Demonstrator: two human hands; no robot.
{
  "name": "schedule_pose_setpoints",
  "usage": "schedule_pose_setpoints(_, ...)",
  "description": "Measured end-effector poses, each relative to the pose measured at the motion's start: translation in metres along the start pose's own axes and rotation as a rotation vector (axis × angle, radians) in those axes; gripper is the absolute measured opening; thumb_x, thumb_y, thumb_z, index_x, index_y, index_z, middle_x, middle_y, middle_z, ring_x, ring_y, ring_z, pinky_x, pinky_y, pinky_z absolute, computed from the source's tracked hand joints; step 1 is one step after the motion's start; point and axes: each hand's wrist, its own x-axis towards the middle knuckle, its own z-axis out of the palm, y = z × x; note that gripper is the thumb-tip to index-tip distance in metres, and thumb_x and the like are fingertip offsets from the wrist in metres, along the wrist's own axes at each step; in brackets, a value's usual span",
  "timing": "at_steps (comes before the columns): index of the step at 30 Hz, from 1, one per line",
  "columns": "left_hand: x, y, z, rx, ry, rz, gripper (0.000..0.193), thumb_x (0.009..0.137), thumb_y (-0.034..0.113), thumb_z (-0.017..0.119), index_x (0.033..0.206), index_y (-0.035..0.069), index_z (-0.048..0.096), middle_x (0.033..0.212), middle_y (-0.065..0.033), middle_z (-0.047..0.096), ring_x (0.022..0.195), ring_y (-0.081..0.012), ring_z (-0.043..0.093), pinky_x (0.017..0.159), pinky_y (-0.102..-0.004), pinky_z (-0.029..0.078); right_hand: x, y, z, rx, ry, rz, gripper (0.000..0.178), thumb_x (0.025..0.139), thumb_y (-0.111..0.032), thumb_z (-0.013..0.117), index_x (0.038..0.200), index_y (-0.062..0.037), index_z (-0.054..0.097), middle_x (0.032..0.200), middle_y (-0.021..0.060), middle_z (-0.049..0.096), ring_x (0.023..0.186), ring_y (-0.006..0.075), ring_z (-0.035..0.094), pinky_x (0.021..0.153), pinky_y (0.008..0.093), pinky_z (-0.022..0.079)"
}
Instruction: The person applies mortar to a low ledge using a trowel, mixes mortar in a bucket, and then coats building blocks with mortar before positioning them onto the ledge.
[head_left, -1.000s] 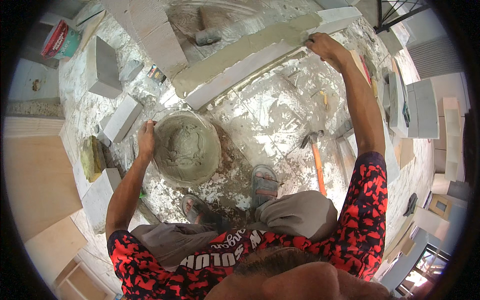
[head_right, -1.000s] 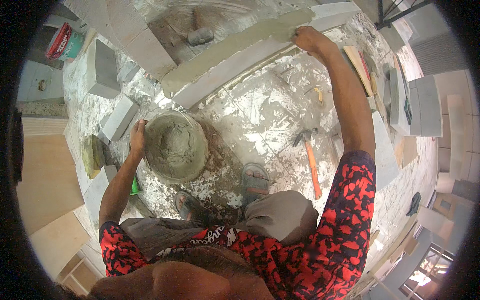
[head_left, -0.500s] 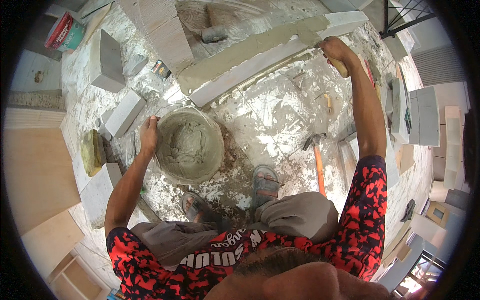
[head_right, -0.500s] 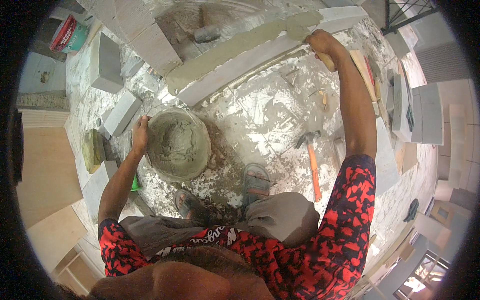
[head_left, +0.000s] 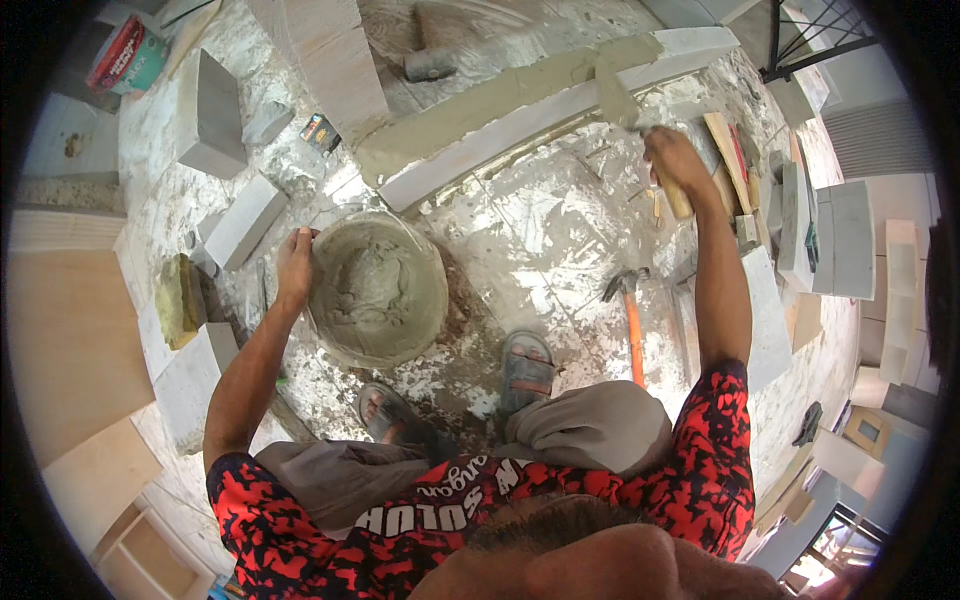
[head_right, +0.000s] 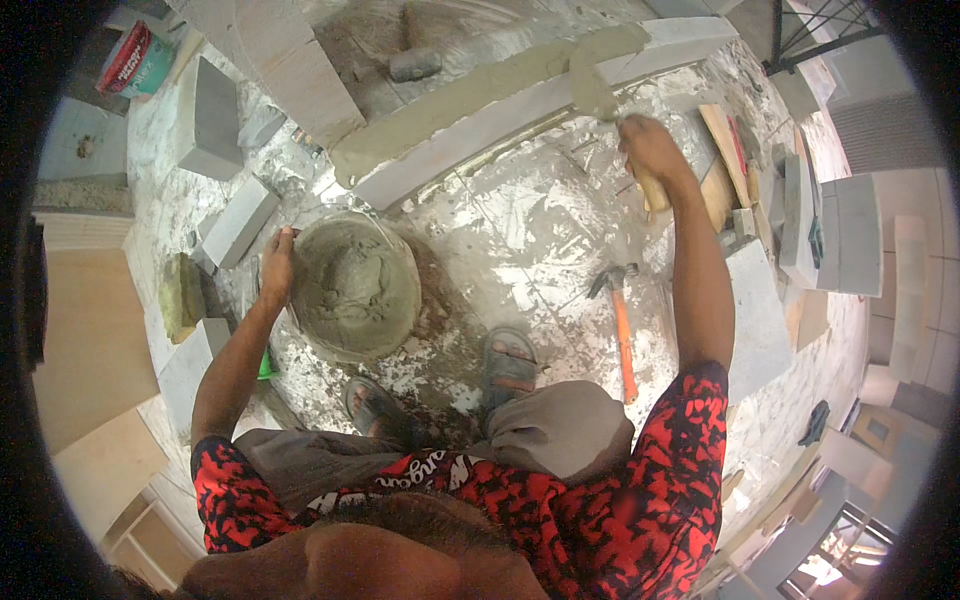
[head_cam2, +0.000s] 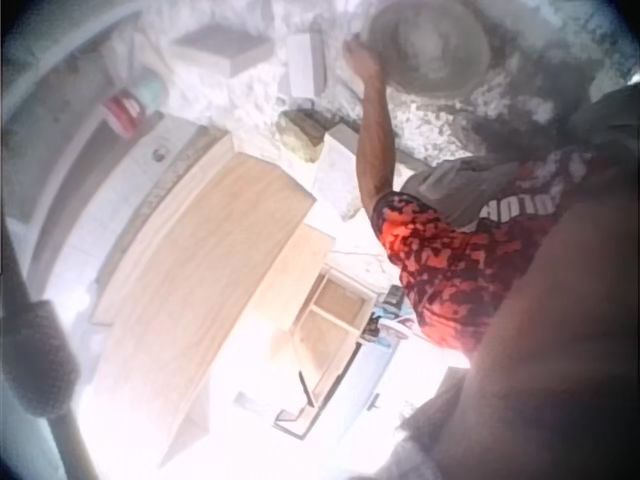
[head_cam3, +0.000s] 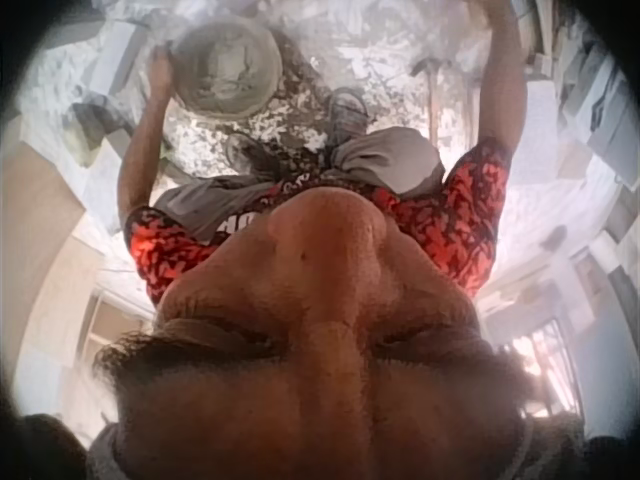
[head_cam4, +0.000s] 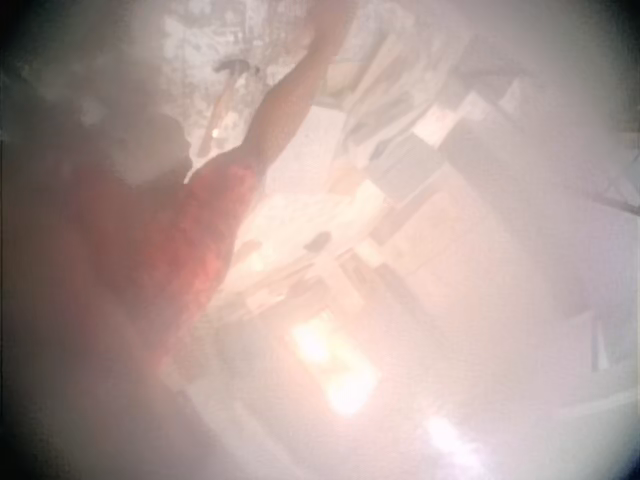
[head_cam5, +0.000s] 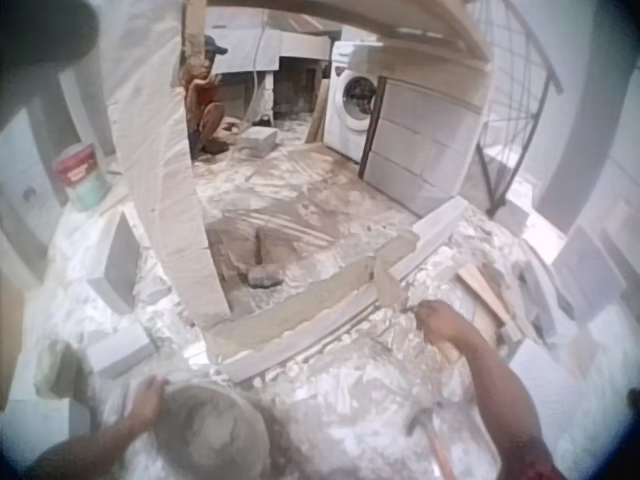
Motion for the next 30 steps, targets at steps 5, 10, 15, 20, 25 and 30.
schedule_pose_setpoints(5,-0.002,0.008,0.004,0.073,0.050,0.088,0.039,0.096,0.035,0.044,0.093,0.000,0.061,0.083,-0.0058,0.060,0.078,-0.0144,0.051,0.073,-0.0294,0.041,0.062,-0.054,-0.030,-0.132,-0.132,0.002,0.028,0.086,-0.027,0.049,0.087,0.0010,0.053,0.070,0.0086,0.055,0.049,0.0178,0.053,0.045,0.0335,0.045)
schedule_pose_setpoints(10,0.004,-0.007,-0.002,0.060,0.034,0.060,0.041,0.096,0.036,0.043,0.093,-0.001,0.062,0.083,-0.0061,0.060,0.078,-0.0147,0.051,0.074,-0.0296,0.041,0.116,-0.103,-0.024,-0.811,-0.034,-0.380,0.026,0.084,-0.024,0.053,0.094,-0.0002,0.056,0.077,0.0133,0.060,0.058,0.0243,0.061,0.050,0.0359,0.049)
schedule_pose_setpoints(15,0.006,-0.010,-0.004,0.104,0.019,0.120,0.043,0.096,0.037,0.043,0.093,-0.001,0.061,0.083,-0.0056,0.058,0.078,-0.0147,0.050,0.074,-0.0298,0.040,0.127,-0.114,-0.008,-1.513,0.423,-0.693,0.022,0.085,-0.014,0.051,0.104,-0.0073,0.059,0.089,0.0189,0.064,0.078,0.0322,0.067,0.062,0.0396,0.054)
schedule_pose_setpoints(20,0.004,-0.008,-0.002,0.090,0.006,0.095,0.042,0.096,0.038,0.043,0.095,-0.001,0.061,0.083,-0.0060,0.058,0.079,-0.0146,0.049,0.075,-0.0295,0.040,0.092,-0.115,0.038,-1.678,0.169,-0.675,0.029,0.085,-0.013,0.049,0.114,-0.0102,0.056,0.100,0.0125,0.060,0.084,0.0280,0.066,0.069,0.0418,0.053)
schedule_pose_setpoints(25,0.003,-0.009,-0.006,0.085,0.004,0.076,0.041,0.096,0.036,0.043,0.095,0.000,0.061,0.083,-0.0060,0.058,0.079,-0.0147,0.049,0.075,-0.0294,0.040,-0.014,-0.129,0.099,-1.156,0.037,-0.951,0.028,0.084,-0.014,0.053,0.111,-0.0067,0.055,0.101,0.0121,0.059,0.087,0.0309,0.062,0.074,0.0406,0.050)
schedule_pose_setpoints(30,0.000,-0.001,-0.002,0.046,0.001,0.060,0.039,0.097,0.034,0.043,0.093,-0.001,0.061,0.083,-0.0064,0.059,0.077,-0.0154,0.050,0.074,-0.0298,0.041,-0.044,-0.090,0.106,-0.546,0.038,-0.882,0.030,0.087,-0.021,0.055,0.109,-0.0015,0.055,0.096,0.0142,0.062,0.073,0.0264,0.064,0.065,0.0389,0.051)
